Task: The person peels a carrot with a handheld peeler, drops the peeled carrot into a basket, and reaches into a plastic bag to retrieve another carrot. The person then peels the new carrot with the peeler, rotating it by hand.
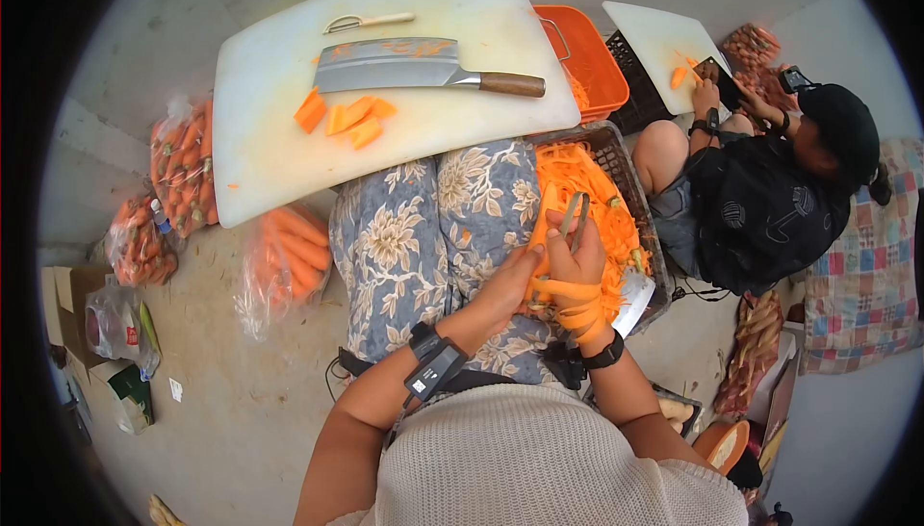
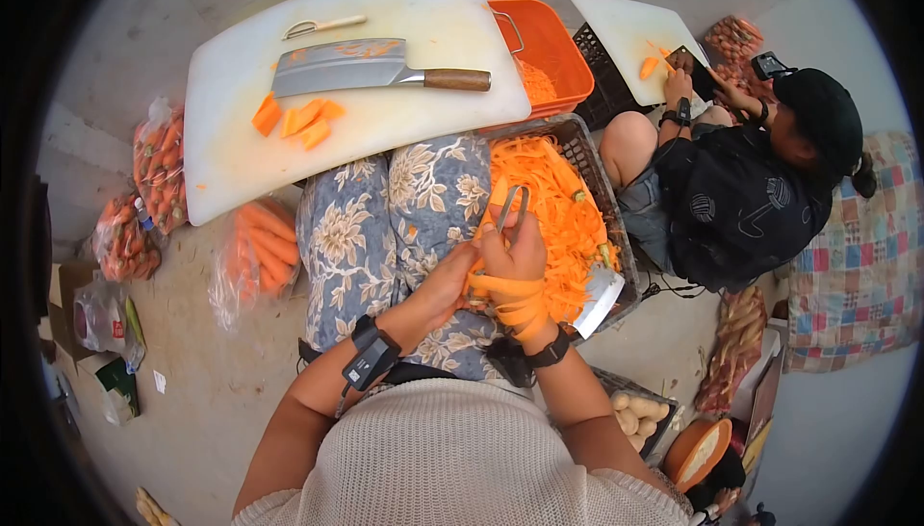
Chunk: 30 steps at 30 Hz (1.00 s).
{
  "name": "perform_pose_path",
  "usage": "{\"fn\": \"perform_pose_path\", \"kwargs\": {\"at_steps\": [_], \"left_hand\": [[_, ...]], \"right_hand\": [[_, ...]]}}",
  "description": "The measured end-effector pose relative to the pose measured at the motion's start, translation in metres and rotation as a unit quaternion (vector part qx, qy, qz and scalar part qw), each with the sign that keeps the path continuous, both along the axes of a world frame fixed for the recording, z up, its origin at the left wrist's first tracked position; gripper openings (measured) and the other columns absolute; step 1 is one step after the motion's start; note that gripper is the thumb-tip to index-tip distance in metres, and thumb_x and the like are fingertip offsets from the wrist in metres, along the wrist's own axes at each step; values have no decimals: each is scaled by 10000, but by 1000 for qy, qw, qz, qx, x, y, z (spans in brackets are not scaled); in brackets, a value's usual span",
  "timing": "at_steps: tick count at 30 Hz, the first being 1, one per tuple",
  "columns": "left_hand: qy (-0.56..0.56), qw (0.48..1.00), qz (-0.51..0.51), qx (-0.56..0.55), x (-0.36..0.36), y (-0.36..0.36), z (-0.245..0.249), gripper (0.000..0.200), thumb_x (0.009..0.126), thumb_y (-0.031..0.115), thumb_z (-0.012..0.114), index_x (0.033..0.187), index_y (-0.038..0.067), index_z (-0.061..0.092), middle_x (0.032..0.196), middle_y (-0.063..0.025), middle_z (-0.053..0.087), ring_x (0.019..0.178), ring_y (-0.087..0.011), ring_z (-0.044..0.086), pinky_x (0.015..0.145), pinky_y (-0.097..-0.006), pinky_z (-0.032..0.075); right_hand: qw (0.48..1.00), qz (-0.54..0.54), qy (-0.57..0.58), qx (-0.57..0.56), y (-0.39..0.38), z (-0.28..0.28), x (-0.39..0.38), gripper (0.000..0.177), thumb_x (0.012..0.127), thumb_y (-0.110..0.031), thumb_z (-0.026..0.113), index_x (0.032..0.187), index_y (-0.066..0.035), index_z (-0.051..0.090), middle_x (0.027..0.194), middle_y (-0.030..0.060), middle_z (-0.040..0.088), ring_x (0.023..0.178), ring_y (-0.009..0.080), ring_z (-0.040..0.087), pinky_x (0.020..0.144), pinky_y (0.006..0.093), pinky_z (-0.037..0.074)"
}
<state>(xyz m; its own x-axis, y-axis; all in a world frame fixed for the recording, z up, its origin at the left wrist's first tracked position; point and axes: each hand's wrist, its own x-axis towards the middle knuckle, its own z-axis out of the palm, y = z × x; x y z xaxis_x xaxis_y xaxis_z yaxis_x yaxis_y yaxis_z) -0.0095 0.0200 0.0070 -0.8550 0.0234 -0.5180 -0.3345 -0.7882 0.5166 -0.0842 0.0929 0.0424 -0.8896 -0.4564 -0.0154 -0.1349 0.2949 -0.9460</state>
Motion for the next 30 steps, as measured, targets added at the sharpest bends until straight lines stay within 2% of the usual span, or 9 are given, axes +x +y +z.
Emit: {"fn": "perform_pose_path", "kwargs": {"at_steps": [2, 4, 7, 17, 19, 20, 22, 26, 30], "left_hand": [[-8, 1000, 9, -6, 0, 1, 1, 344, 910, 351, 326, 1117, 85, 393, 936, -54, 547, 695, -116, 582, 484, -231, 459], [-1, 1000, -1, 3, -1, 0, -5, 338, 909, 352, 327, 1107, 87, 399, 921, -50, 549, 674, -112, 577, 475, -226, 454], [9, 1000, -12, 15, -3, -1, -8, 337, 910, 360, 333, 1095, 88, 405, 897, -43, 553, 639, -103, 568, 463, -219, 447], [-1, 1000, -1, 14, -3, -3, 0, 387, 915, 404, 352, 1112, 73, 388, 926, -57, 544, 720, -133, 594, 525, -244, 496], [11, 1000, 16, -4, -1, 5, -8, 392, 917, 402, 346, 1122, 69, 379, 934, -65, 544, 730, -149, 597, 535, -257, 499], [22, 999, 35, -22, 0, 9, -11, 398, 920, 399, 340, 1132, 64, 371, 941, -72, 543, 740, -166, 601, 546, -270, 503], [22, 999, 41, -17, 2, 10, -9, 397, 924, 392, 331, 1144, 63, 362, 925, -85, 554, 721, -179, 603, 540, -275, 497], [4, 1000, 22, 3, 3, 0, 1, 397, 931, 384, 307, 1164, 65, 346, 847, -122, 587, 637, -195, 605, 508, -266, 471], [20, 1000, 12, -3, 3, 1, 2, 399, 929, 393, 309, 1157, 69, 355, 862, -115, 593, 641, -191, 608, 515, -262, 473]], "right_hand": [[1000, -11, 11, -15, -1, -3, -3, 191, 814, -94, 537, 955, 34, 521, 915, 72, 597, 745, 91, 522, 678, 234, 430], [1000, 9, 13, 25, 0, 0, -5, 160, 799, -69, 525, 881, 33, 433, 964, 178, 593, 756, 175, 598, 670, 289, 476], [999, 13, -28, 30, -5, 11, -5, 153, 799, -59, 522, 870, 33, 422, 972, 187, 589, 758, 165, 595, 656, 280, 476], [1000, 3, -19, -18, -5, -4, -14, 136, 800, -37, 516, 852, 27, 407, 943, 168, 594, 802, 155, 583, 689, 269, 469], [987, -69, -70, -130, -3, -27, -28, 160, 793, -71, 555, 826, -1, 415, 846, 128, 589, 713, 131, 569, 621, 254, 469], [986, -71, -69, -132, 5, -36, -43, 160, 793, -71, 555, 826, -1, 415, 846, 128, 589, 713, 131, 569, 621, 254, 469], [981, -119, -145, -38, 27, -52, -79, 176, 831, -102, 519, 926, 13, 427, 957, 152, 576, 905, 233, 593, 727, 293, 490], [987, -98, -123, -33, 42, -76, -84, 196, 839, -140, 510, 952, 2, 438, 990, 151, 570, 923, 227, 585, 706, 281, 491], [985, -75, -129, -91, 18, -18, -33, 220, 840, -108, 495, 1016, 11, 439, 1069, 132, 542, 989, 188, 529, 810, 297, 443]]}}
